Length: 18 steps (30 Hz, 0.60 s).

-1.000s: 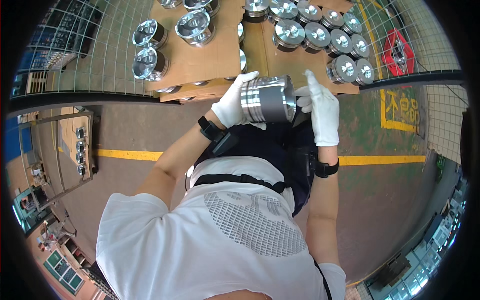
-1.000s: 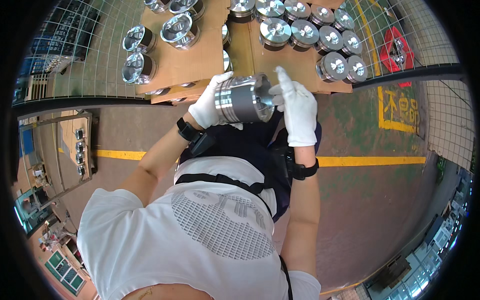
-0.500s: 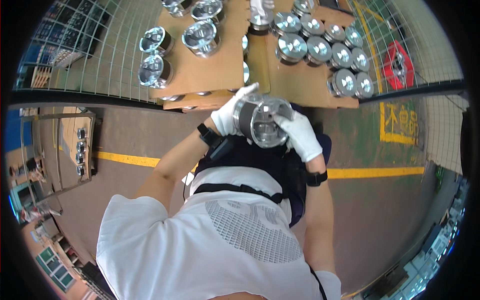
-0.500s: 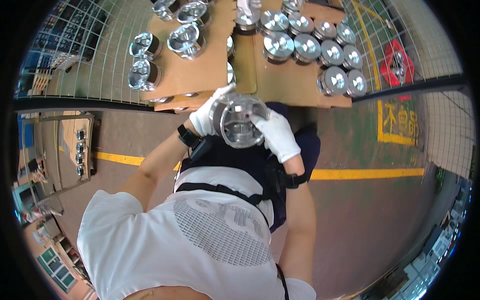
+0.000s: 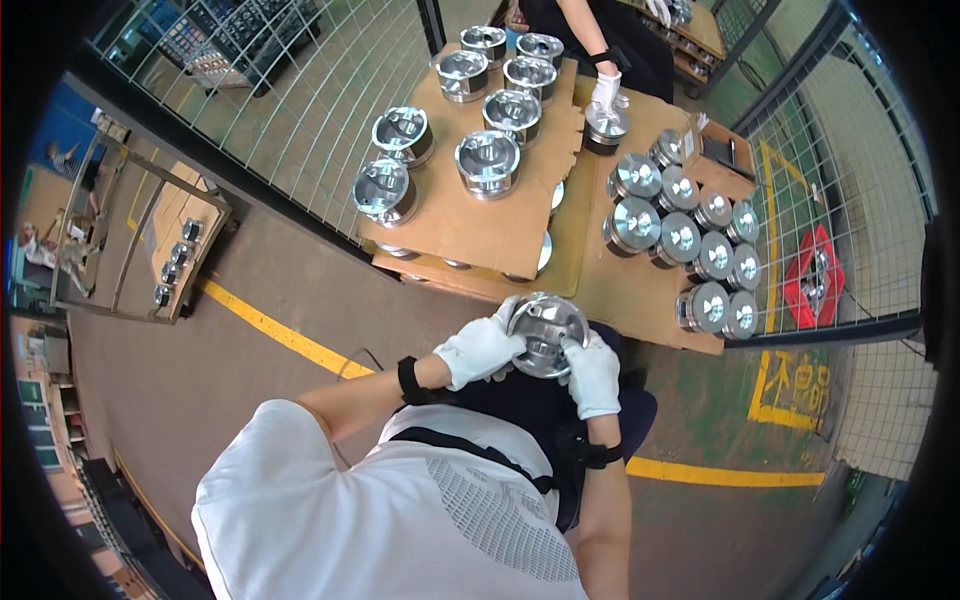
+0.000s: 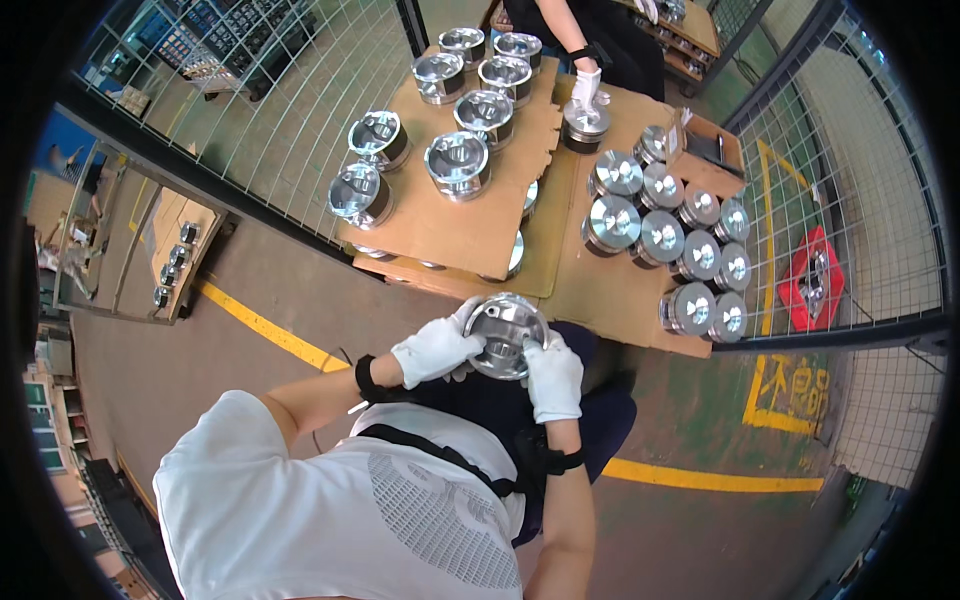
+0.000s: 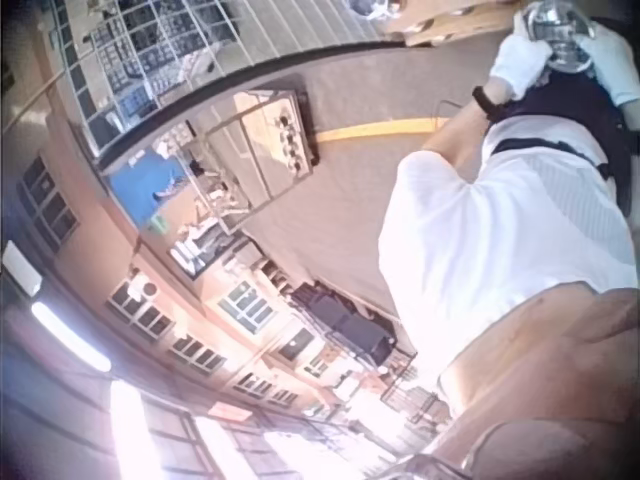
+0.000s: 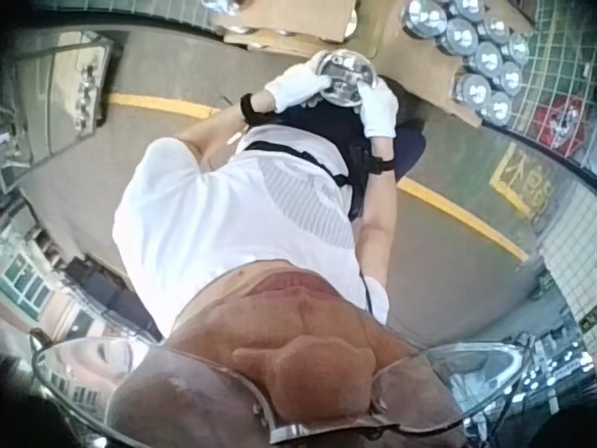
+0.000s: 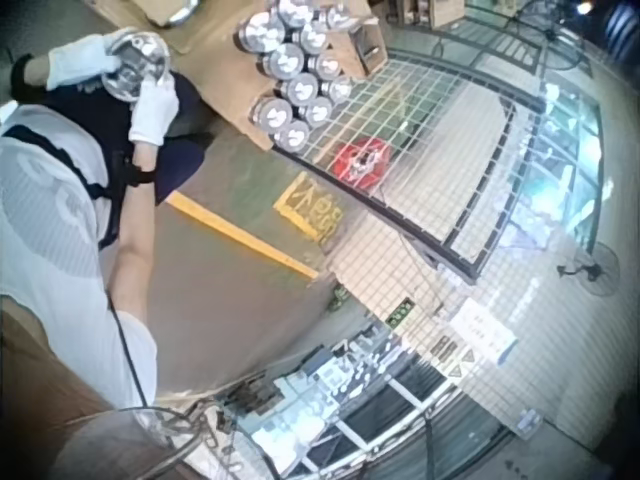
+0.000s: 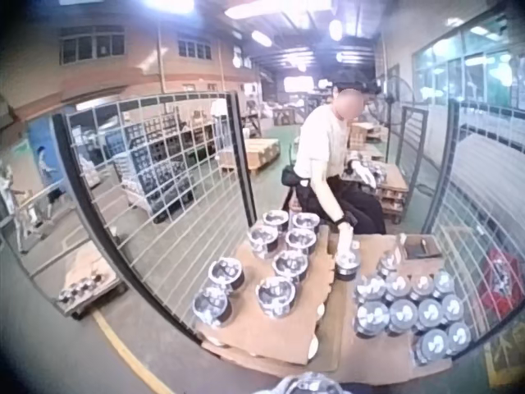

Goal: Inspecting metal pistons and arranging them on a workbench in a quality control area.

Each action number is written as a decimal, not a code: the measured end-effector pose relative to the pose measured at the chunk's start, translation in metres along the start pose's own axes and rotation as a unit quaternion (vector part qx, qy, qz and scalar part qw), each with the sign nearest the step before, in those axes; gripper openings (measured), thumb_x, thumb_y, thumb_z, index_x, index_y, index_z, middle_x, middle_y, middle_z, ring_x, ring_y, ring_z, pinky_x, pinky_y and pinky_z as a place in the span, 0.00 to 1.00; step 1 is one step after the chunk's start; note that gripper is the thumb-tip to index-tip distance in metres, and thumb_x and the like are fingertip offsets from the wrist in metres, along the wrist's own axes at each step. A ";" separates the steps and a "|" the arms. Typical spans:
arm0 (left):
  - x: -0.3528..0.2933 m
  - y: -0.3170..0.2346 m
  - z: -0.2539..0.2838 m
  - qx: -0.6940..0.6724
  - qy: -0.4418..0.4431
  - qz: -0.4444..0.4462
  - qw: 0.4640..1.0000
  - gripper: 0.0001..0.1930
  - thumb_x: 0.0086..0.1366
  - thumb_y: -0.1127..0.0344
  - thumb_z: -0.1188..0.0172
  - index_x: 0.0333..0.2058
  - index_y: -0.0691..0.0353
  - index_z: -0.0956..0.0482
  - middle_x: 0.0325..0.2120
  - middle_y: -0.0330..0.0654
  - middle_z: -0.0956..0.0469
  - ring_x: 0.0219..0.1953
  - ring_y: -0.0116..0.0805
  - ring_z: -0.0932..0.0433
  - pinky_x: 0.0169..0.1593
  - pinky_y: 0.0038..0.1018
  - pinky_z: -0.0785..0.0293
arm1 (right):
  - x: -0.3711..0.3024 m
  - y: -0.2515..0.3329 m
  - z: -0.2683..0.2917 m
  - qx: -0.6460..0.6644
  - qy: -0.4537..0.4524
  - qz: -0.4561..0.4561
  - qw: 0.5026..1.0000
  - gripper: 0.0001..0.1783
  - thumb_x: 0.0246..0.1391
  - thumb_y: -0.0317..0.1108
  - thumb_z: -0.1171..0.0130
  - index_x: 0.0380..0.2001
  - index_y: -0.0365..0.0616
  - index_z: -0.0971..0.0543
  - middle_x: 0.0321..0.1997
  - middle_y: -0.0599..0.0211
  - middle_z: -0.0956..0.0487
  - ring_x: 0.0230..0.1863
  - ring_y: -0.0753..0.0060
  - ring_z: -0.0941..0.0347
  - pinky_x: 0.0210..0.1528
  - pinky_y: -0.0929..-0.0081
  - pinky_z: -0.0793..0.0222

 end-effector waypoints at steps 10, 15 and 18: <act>0.020 0.017 0.042 -0.270 0.025 0.024 0.962 0.14 0.66 0.69 0.47 0.49 0.61 0.26 0.23 0.36 0.22 0.16 0.23 0.26 0.17 0.19 0.30 | -0.012 0.048 -0.003 0.078 0.024 0.044 0.996 0.29 0.60 0.52 0.41 0.56 0.42 0.22 0.27 0.63 0.19 0.18 0.78 0.29 0.24 0.79 0.31; 0.049 0.022 0.101 -0.198 -0.040 -0.032 0.979 0.10 0.66 0.68 0.46 0.44 0.63 0.23 0.23 0.38 0.20 0.16 0.23 0.26 0.16 0.18 0.31 | -0.019 0.031 0.014 0.078 0.037 0.008 0.996 0.25 0.62 0.49 0.43 0.54 0.42 0.21 0.26 0.63 0.19 0.18 0.78 0.29 0.25 0.79 0.32; 0.058 0.014 0.125 -0.188 -0.052 -0.027 0.981 0.14 0.66 0.69 0.48 0.49 0.63 0.24 0.25 0.37 0.20 0.16 0.21 0.27 0.16 0.17 0.31 | -0.023 0.021 0.020 0.105 0.034 -0.007 0.994 0.21 0.63 0.46 0.44 0.51 0.43 0.19 0.26 0.65 0.19 0.18 0.80 0.30 0.24 0.79 0.33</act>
Point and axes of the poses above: each hand's wrist, its own x-axis towards the middle knuckle, its own z-axis out of the back of the hand, y = z × x, the point moved 1 cm from there along x, towards the middle knuckle
